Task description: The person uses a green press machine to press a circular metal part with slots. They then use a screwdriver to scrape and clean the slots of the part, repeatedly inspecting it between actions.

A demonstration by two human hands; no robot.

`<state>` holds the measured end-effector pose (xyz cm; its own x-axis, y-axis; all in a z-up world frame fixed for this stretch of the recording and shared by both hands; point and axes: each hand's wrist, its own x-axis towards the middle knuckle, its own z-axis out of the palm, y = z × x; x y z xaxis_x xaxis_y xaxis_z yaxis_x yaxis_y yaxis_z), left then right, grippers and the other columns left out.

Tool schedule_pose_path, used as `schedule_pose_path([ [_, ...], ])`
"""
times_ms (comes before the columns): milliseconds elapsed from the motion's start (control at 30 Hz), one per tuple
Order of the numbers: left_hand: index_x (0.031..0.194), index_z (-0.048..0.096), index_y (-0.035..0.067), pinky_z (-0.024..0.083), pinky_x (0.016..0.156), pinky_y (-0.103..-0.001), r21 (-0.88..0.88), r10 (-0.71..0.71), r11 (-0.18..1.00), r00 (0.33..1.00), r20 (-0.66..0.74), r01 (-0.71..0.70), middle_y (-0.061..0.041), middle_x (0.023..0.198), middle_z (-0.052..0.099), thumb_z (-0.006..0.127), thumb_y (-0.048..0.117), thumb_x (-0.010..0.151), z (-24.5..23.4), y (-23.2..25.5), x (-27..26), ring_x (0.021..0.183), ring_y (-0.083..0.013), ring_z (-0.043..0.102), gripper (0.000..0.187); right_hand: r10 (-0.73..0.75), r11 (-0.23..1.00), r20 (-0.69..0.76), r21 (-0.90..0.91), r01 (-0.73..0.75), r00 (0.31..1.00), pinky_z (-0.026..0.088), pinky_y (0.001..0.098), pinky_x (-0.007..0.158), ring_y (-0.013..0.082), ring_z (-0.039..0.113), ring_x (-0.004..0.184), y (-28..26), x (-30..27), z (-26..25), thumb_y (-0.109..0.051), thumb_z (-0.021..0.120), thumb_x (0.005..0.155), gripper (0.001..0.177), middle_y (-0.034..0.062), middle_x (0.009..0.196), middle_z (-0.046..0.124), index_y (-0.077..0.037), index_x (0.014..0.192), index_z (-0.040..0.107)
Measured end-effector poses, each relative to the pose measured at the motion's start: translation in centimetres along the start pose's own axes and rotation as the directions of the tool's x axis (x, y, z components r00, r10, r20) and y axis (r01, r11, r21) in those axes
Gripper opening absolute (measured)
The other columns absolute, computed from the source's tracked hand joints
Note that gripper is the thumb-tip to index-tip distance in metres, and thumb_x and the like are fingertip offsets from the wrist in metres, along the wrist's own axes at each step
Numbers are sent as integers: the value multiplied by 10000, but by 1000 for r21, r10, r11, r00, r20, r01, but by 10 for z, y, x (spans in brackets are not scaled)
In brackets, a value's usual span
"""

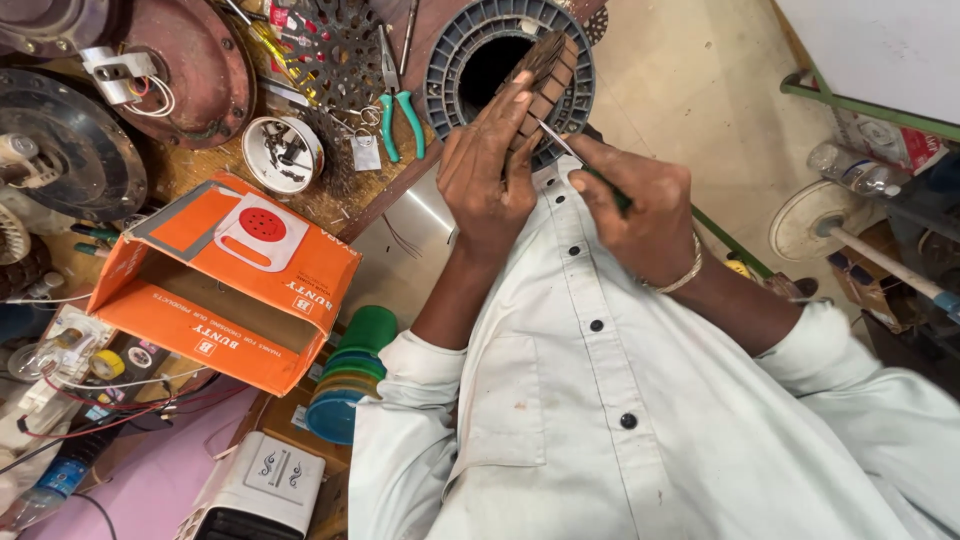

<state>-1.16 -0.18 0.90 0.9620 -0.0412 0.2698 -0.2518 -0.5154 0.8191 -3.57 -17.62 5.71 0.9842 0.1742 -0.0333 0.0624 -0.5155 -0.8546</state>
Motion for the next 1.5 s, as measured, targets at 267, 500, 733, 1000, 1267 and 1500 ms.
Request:
schedule_pose_path([
  [267, 1371, 606, 54, 556, 908, -281, 58, 23, 998, 999, -36, -21, -70, 1336, 696, 686, -33, 1002, 3, -2, 1, 1227, -206, 722, 388, -35, 977, 55, -207, 46, 998, 564, 396, 653, 352, 739, 802, -1, 5, 11, 6, 765, 969, 381, 244, 1018, 738, 70, 1327, 653],
  [500, 1334, 630, 86, 554, 960, -297, 24, 32, 999, 999, 20, -32, -48, 1315, 710, 691, -26, 984, 5, -2, 8, 1203, -197, 713, 372, 246, 751, 269, 554, -359, 931, 456, 277, 627, 149, 553, 722, -1, 14, -1, -311, 571, 1097, 421, 107, 949, 660, 31, 1341, 595],
  [733, 1331, 627, 75, 568, 1016, -307, -67, -10, 998, 997, 81, 15, -64, 1330, 706, 712, -20, 977, -1, -7, 12, 1228, -199, 710, 376, 239, 265, 663, 658, -705, 709, 248, 218, 423, 43, 271, 483, 18, 18, -25, -477, 436, 1100, 617, -28, 668, 368, 71, 1371, 520],
  [1000, 1398, 628, 122, 559, 1052, -309, -3, -49, 999, 985, 168, 50, -39, 1387, 697, 608, -130, 907, -13, -3, 17, 1260, -190, 699, 552, 56, 56, 757, 648, -759, 651, 231, 211, 377, 38, 250, 430, 24, 30, -17, -493, 417, 1053, 641, -60, 606, 303, -38, 1499, 484],
  [1267, 1439, 596, 146, 561, 1001, -277, 2, -30, 1000, 994, 103, 30, -11, 1394, 683, 667, -89, 988, -6, -3, 13, 1248, -159, 696, 514, 265, 775, 498, 399, -490, 826, 330, 255, 456, 76, 383, 482, -2, 30, -20, -360, 394, 1131, 474, -12, 577, 425, -22, 1386, 606],
  [1500, 1420, 599, 130, 566, 943, -272, 74, 23, 997, 996, 89, -30, -5, 1359, 695, 690, -76, 998, -2, -5, 10, 1221, -160, 709, 479, 109, 994, 184, -21, -107, 977, 550, 413, 619, 390, 714, 788, -16, 18, -3, -112, 490, 1151, 301, 273, 917, 696, 46, 1402, 539],
])
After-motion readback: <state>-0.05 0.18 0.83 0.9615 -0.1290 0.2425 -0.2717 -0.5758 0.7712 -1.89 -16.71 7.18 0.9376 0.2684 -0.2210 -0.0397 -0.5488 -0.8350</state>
